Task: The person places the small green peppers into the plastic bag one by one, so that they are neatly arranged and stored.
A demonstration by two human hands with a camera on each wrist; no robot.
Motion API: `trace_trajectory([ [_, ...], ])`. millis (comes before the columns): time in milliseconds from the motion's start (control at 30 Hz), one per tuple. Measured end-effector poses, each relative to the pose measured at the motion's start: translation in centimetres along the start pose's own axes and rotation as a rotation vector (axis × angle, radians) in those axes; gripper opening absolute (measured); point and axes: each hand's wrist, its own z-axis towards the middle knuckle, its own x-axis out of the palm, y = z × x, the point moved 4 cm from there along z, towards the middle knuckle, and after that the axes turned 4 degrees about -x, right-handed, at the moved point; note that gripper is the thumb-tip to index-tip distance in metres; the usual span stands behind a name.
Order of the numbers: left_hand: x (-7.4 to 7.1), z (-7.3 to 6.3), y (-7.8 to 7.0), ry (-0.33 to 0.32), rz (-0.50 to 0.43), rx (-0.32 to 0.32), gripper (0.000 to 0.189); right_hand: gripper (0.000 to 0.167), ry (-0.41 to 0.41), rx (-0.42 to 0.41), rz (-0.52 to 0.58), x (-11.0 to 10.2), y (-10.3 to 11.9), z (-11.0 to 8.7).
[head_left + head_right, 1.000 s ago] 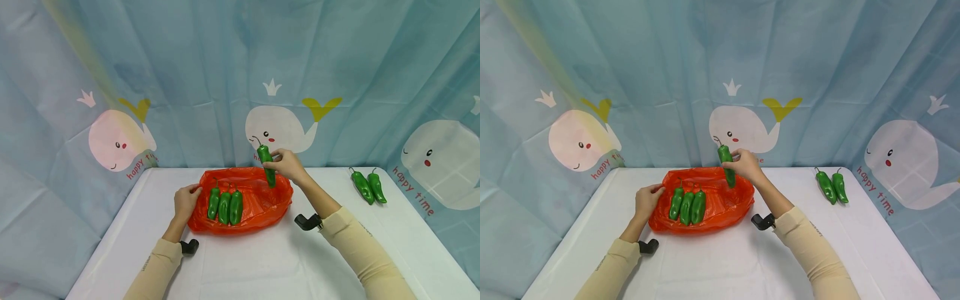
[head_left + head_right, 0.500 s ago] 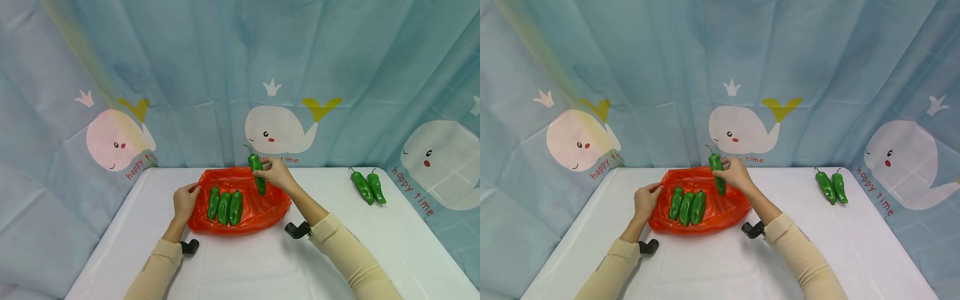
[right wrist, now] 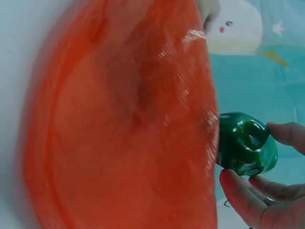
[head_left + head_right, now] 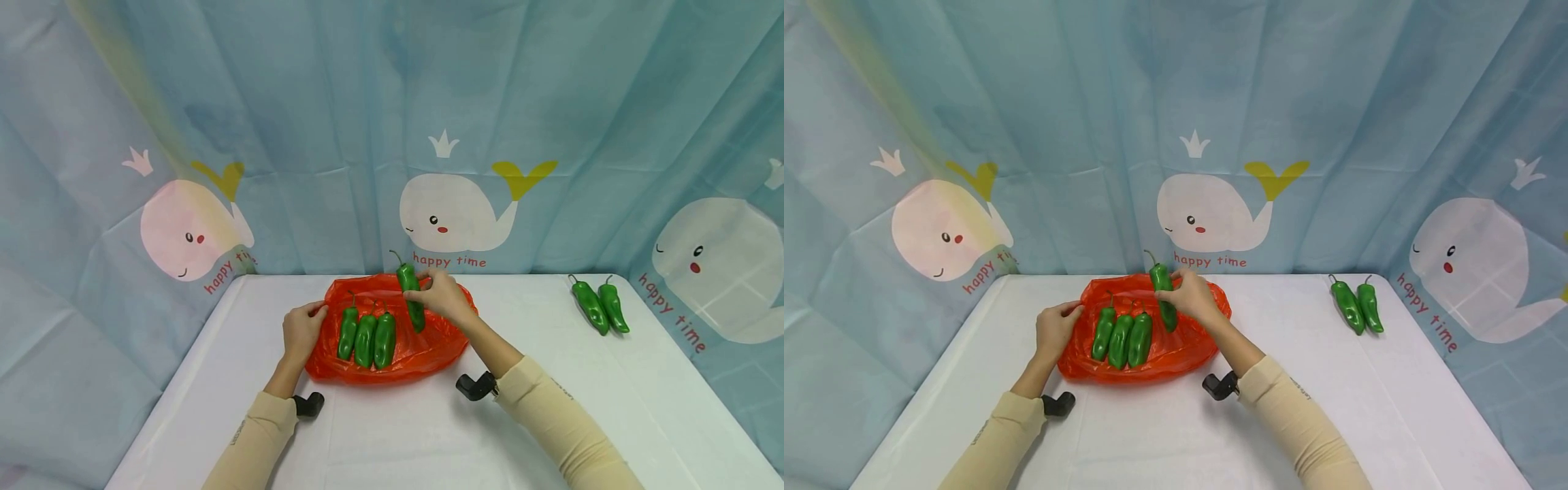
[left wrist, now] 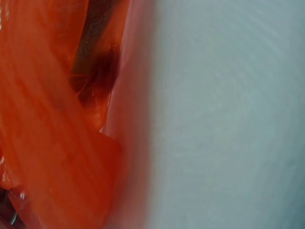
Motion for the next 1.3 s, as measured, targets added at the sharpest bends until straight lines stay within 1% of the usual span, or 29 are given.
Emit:
trace_trajectory([
  [233,-0.1,-0.1,0.0,0.003,0.007,0.009,0.022,0.054,-0.018,0.012,-0.087,0.9,-0.2,-0.4],
  [300,-0.1,-0.1,-0.1,0.003,0.008,0.011,0.022,0.053,-0.018,0.021,-0.096,1.3,-0.3,-0.5],
  [467,-0.1,-0.2,-0.1,0.018,0.005,-0.006,0.023,0.054,0.009,0.050,-0.090,2.2,-0.8,-0.7],
  [567,-0.1,-0.3,-0.2,0.023,-0.005,-0.016,0.024,0.054,0.023,0.050,-0.102,2.6,-1.0,-0.7],
  [867,-0.1,-0.3,-0.2,0.019,-0.010,-0.009,0.023,0.051,0.066,0.066,-0.142,3.6,-1.5,-0.8],
  [1033,-0.1,-0.2,0.0,0.026,-0.007,-0.022,0.024,0.049,0.090,0.085,-0.155,4.1,-2.1,-0.7],
  [1300,-0.1,0.0,0.2,0.014,-0.007,-0.021,0.024,0.045,0.113,0.088,-0.260,4.8,-2.2,-0.6],
])
